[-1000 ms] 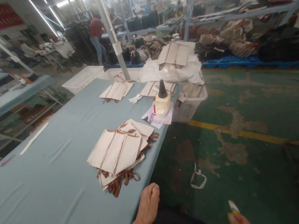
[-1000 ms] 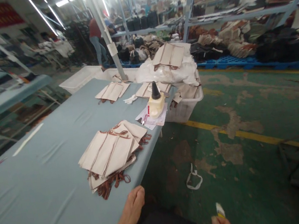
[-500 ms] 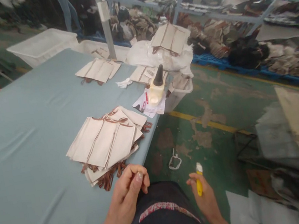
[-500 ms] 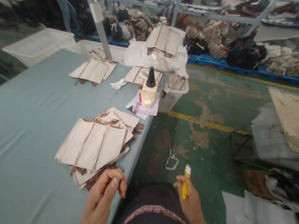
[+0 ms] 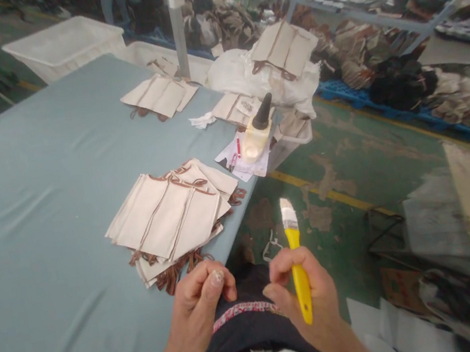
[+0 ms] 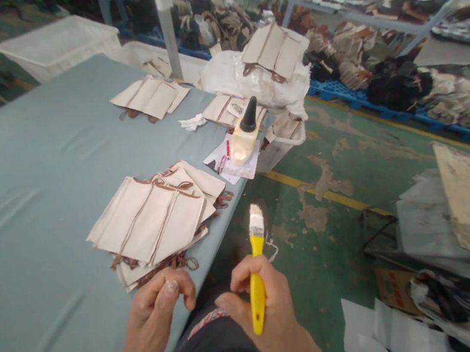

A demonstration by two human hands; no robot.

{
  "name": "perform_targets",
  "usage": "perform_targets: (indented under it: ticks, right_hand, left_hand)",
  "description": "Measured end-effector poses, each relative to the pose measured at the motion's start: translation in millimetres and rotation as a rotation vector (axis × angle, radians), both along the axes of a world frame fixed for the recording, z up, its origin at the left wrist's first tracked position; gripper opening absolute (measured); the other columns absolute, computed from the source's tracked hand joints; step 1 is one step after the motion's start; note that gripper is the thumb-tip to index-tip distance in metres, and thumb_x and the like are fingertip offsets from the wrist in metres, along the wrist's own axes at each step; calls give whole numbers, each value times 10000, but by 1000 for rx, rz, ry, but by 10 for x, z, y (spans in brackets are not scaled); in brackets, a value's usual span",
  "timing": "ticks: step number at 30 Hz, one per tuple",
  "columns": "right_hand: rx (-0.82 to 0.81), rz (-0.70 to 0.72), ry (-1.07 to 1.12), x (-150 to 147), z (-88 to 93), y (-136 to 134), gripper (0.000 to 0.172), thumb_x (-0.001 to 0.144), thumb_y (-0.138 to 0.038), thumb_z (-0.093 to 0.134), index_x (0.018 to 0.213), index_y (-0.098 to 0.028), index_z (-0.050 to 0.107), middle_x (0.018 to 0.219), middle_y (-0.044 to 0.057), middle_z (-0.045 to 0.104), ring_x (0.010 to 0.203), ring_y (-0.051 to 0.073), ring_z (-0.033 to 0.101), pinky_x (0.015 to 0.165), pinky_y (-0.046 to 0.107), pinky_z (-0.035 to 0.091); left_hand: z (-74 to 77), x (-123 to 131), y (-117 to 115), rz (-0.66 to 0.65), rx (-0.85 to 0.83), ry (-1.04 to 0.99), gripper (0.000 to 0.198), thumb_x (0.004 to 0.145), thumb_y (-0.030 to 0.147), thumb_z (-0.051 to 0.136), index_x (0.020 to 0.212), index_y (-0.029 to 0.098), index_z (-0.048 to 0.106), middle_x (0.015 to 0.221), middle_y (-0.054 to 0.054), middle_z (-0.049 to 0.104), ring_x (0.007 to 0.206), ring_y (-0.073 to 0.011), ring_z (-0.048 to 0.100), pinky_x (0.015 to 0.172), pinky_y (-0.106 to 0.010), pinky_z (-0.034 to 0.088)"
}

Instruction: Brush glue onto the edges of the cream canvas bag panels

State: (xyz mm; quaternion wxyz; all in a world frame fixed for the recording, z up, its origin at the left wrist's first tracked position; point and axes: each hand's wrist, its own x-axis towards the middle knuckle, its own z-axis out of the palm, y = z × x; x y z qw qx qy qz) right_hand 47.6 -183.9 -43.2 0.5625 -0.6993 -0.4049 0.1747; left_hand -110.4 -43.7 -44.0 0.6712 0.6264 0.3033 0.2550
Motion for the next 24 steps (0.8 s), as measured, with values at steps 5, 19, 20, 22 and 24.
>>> perform_targets:
  ticks: [5,19,20,22,24]
  right_hand:
    - [74,243,76,98,189,381,252,1032,-447,755,1166,-255,663,703,-63,700,548,97,624,548,176,502]
    - [177,200,-318,994,-2,688,188,1078,-242,586,896,-226,630,669,13,741,547,128,685,590,221,520]
    - [144,190,-275,1071,-67,709,194,1060,-252,592,869,-232,618,633,-3,706,520,124,652,567,223,496]
    - [64,162,-100,1221,-195,730,196,1035,-294,592,847,-238,603,594,-32,645,478,109,583,521,220,448]
    - [2,123,47,1350,-300,710,216,1039,-354,575,856,-240,595,569,-53,590,457,106,535,497,219,428]
  left_hand:
    - [43,268,-27,71,57,10,682,1035,756,574,652,195,642,585,9,610,551,-138,567,562,-244,463]
    - [61,1206,-110,176,454,185,416,1103,271,518,692,225,560,589,67,514,508,-109,469,503,-226,393]
    - [52,1264,-119,172,466,203,387,1092,243,521,708,225,568,600,67,521,513,-110,473,512,-230,395]
    - [29,1367,-139,156,444,225,347,1098,255,522,763,225,606,625,63,555,537,-116,504,540,-234,415]
    - [0,1444,-157,143,385,233,329,1113,306,525,815,226,638,647,58,587,560,-121,536,562,-231,440]
